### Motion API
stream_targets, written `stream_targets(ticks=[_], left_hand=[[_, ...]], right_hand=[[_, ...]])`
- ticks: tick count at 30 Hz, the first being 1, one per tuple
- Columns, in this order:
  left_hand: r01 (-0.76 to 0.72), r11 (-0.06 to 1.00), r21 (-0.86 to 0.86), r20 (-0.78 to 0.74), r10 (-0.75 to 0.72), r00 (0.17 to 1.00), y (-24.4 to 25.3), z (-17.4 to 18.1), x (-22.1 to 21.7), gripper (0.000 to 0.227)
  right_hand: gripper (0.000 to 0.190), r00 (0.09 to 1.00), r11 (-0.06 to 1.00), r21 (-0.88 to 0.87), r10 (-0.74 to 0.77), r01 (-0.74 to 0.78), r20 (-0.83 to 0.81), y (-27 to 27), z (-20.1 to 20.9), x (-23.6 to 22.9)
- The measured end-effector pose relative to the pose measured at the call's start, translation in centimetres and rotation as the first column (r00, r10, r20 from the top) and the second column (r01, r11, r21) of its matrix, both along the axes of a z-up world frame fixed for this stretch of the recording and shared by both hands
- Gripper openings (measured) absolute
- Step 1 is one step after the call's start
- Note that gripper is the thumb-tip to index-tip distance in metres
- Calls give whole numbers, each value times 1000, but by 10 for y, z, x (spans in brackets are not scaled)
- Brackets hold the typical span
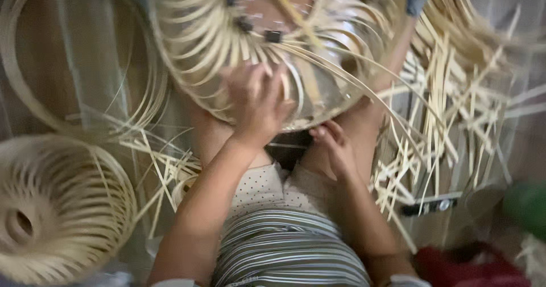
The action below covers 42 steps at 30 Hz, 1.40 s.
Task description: The person weaves bamboo strips to create a spherical lamp shade, applying adhesive with a squeeze bottle and using a knife to trim the strips.
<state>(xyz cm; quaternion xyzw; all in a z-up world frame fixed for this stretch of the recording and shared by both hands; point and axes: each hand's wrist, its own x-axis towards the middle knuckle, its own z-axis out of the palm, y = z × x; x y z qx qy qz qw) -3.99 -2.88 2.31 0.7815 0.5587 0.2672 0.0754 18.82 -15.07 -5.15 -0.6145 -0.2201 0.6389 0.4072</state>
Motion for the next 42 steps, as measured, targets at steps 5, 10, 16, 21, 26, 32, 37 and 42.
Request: stream_targets(ticks=[5,10,16,21,26,32,37,42], left_hand=[[-26,971,-237,368,114,923,-49,2,-28,57],[-58,946,-319,382,185,905,-100,-9,-21,59],[-83,878,-472,334,265,904,-137,-38,-38,54],[-95,678,-729,462,589,663,-143,-91,-58,55],[149,472,-869,488,868,97,-132,-140,-54,60],[345,461,-818,447,886,-123,-111,-161,-65,65],[433,491,-756,432,871,-234,-108,-173,-70,44],[491,467,-735,429,882,-197,-113,-178,-63,33]], right_hand=[[70,991,989,75,-130,130,4,12,-6,2],[69,989,971,194,-128,139,-69,29,-22,22],[29,725,907,360,-397,216,563,-22,-47,134],[39,482,893,-447,373,44,793,-94,-86,181],[49,423,744,-667,611,-21,669,-139,-90,173],[55,332,660,-749,694,59,638,-136,-22,197],[20,460,996,57,-84,72,884,-112,101,204],[19,931,831,553,-150,-64,333,-60,162,131]])
